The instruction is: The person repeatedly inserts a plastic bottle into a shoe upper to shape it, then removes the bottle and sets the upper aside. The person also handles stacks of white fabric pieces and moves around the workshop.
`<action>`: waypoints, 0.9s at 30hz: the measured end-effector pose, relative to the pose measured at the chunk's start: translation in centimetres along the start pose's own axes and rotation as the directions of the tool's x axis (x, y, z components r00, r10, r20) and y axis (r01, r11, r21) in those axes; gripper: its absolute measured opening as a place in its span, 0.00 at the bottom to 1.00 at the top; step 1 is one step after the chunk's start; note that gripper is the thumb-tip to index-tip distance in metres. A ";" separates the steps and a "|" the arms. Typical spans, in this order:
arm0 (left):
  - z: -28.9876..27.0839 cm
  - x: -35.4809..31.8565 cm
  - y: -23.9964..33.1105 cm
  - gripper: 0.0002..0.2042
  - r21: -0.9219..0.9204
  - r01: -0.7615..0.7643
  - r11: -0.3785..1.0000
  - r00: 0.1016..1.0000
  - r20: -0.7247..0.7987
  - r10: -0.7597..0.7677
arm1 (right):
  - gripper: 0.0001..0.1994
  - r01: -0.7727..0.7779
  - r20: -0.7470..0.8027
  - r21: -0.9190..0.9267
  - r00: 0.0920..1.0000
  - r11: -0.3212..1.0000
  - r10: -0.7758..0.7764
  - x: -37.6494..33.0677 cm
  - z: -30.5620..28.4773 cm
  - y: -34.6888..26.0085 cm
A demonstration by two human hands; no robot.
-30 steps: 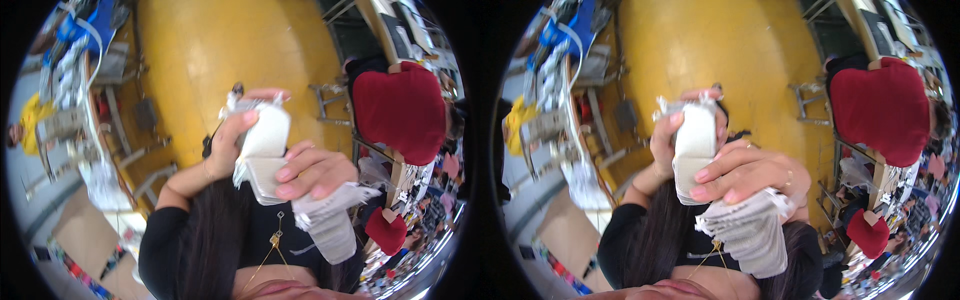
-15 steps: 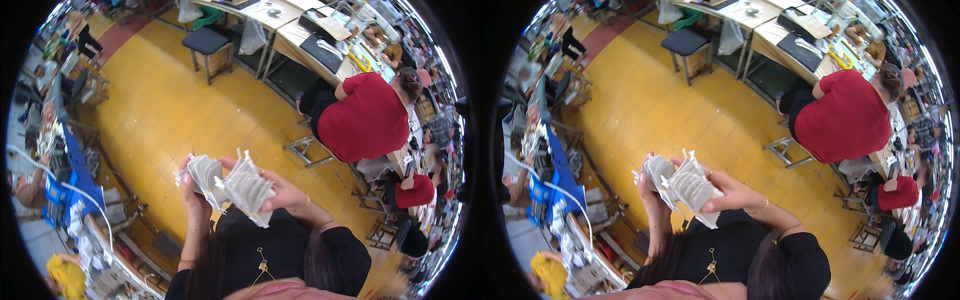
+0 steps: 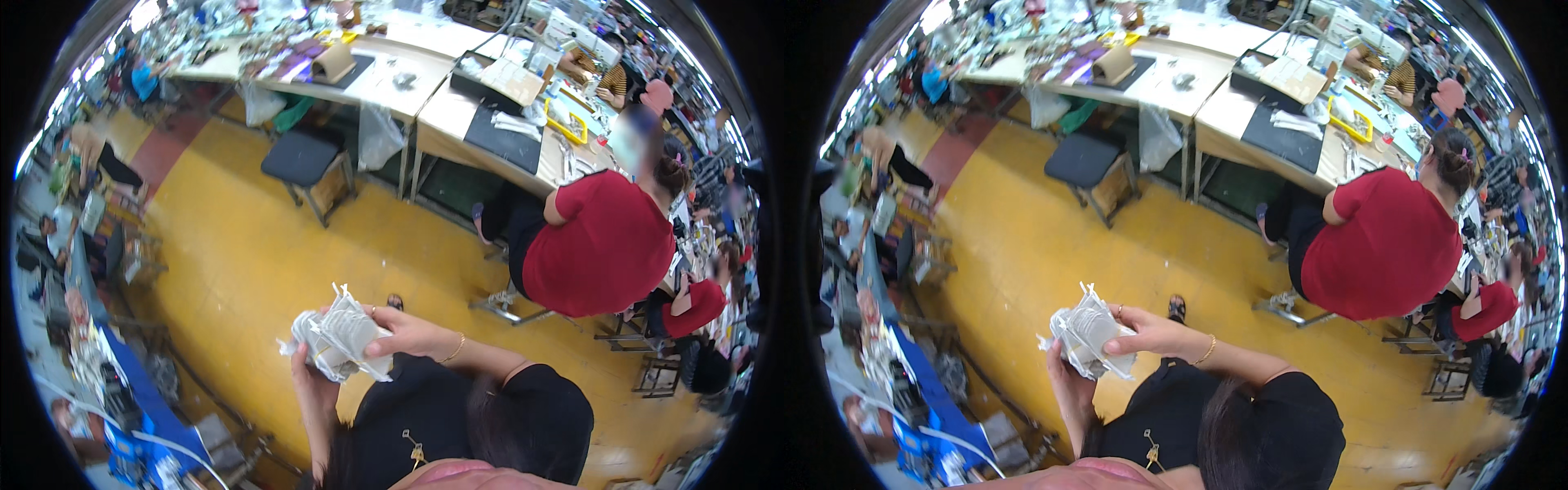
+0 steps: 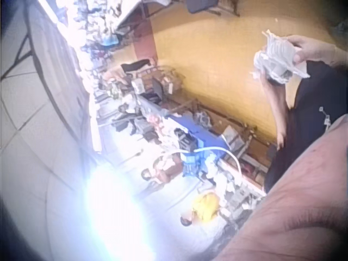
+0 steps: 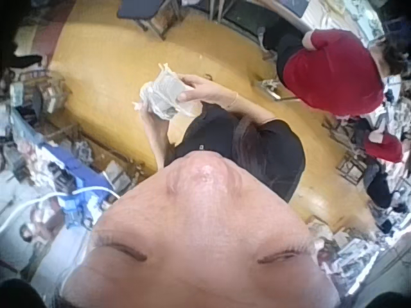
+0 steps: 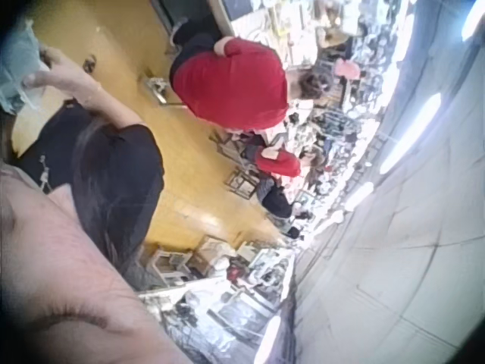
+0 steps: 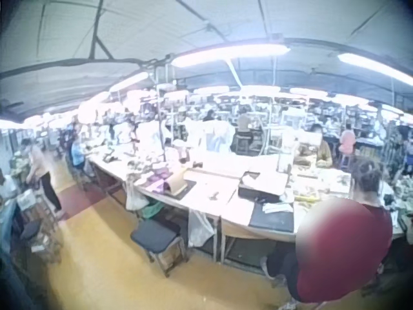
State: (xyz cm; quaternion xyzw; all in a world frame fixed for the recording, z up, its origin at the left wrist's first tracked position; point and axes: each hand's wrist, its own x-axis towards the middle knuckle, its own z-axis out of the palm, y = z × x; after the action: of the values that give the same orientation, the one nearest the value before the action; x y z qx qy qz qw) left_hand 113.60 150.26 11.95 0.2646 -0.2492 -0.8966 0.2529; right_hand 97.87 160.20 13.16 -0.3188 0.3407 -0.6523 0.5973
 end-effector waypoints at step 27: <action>16.3 75.5 -12.8 0.23 0.828 0.214 0.518 0.885 0.059 -0.461 | 0.30 -0.131 -0.982 -0.073 -0.166 0.989 -0.094 22.3 -55.8 -9.1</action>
State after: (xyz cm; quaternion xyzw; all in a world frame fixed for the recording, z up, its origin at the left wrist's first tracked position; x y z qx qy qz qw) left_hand 44.41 120.80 -9.78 0.2676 -0.6007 -0.7450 -0.1117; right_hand 45.03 142.03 -10.62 0.2542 0.7271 -0.6284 0.1090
